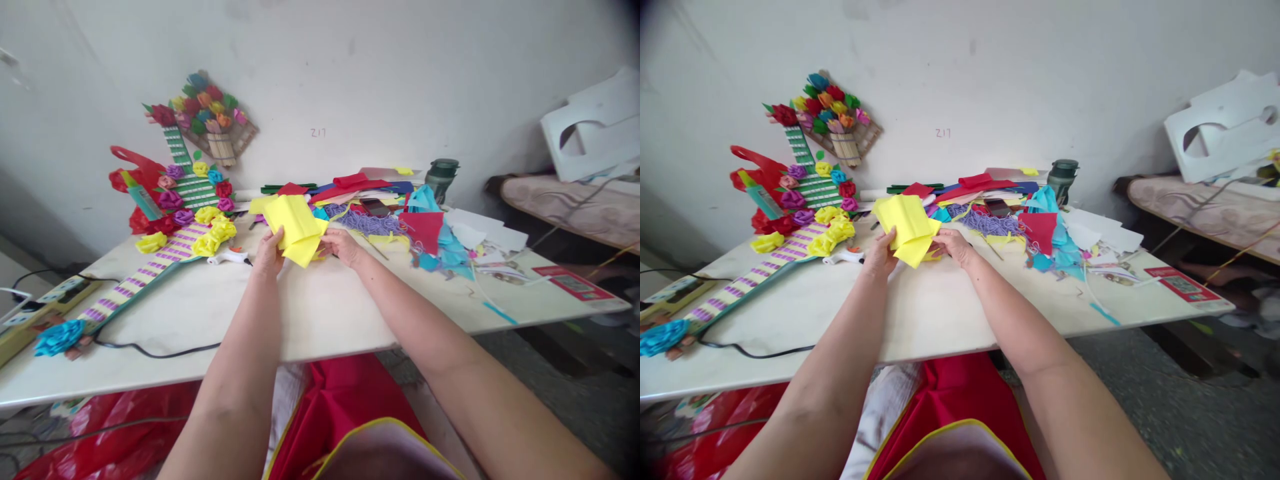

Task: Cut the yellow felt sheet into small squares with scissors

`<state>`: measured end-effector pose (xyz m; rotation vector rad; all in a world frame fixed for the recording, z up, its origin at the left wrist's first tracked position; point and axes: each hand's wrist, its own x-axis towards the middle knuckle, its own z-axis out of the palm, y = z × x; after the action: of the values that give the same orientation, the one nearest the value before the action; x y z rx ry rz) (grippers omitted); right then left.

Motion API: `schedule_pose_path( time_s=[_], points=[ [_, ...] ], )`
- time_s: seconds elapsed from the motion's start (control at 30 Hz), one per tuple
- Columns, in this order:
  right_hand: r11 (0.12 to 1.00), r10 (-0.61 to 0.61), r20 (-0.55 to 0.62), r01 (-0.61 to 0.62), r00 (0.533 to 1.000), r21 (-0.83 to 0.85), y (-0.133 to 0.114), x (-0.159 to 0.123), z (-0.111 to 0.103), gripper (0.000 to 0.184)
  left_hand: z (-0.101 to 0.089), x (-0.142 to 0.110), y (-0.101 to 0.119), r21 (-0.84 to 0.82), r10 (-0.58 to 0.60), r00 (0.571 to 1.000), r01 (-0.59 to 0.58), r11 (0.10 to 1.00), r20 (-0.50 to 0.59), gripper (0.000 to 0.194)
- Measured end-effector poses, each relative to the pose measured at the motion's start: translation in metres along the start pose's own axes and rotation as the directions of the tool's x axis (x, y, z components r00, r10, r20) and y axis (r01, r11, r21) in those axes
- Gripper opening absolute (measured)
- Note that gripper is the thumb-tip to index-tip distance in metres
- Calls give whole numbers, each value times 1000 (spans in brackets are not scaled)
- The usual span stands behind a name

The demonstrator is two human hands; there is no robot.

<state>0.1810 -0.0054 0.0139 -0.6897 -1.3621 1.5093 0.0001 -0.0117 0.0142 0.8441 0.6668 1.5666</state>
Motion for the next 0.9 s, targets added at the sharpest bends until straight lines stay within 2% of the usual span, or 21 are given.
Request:
schedule_pose_path(
  time_s=[0.13,0.23,0.37,0.5,0.6,0.7,0.77,0.83,0.9],
  points=[
    [1000,-9,-66,9,998,0,-1,1,1,11,-3,2,0,22,-3,1000,3,1000,9,26],
    [998,-60,-227,65,972,14,-1,4,-2,11,-9,7,1,5,91,992,-91,996,-87,22],
    [987,-84,-497,142,864,81,-2,10,-16,9,-14,12,3,30,177,962,-174,984,-208,14],
    [976,-61,-661,185,748,119,-6,13,-29,3,-14,12,3,63,177,961,-167,984,-212,12],
    [973,-41,-709,189,704,132,-9,12,-32,5,-12,10,3,45,163,974,-158,987,-156,14],
    [976,-12,-721,165,693,142,-9,12,-30,8,-10,9,3,35,113,991,-111,993,-67,17],
    [978,-1,-725,152,689,142,-8,13,-29,9,-10,9,2,91,55,997,-51,995,-44,18],
    [982,-5,-734,141,679,124,-7,14,-29,10,-11,10,2,218,5,995,16,976,-98,16],
    [988,-26,-748,132,663,83,-5,16,-30,10,-12,12,1,394,-4,977,90,915,-214,12]
  ],
)
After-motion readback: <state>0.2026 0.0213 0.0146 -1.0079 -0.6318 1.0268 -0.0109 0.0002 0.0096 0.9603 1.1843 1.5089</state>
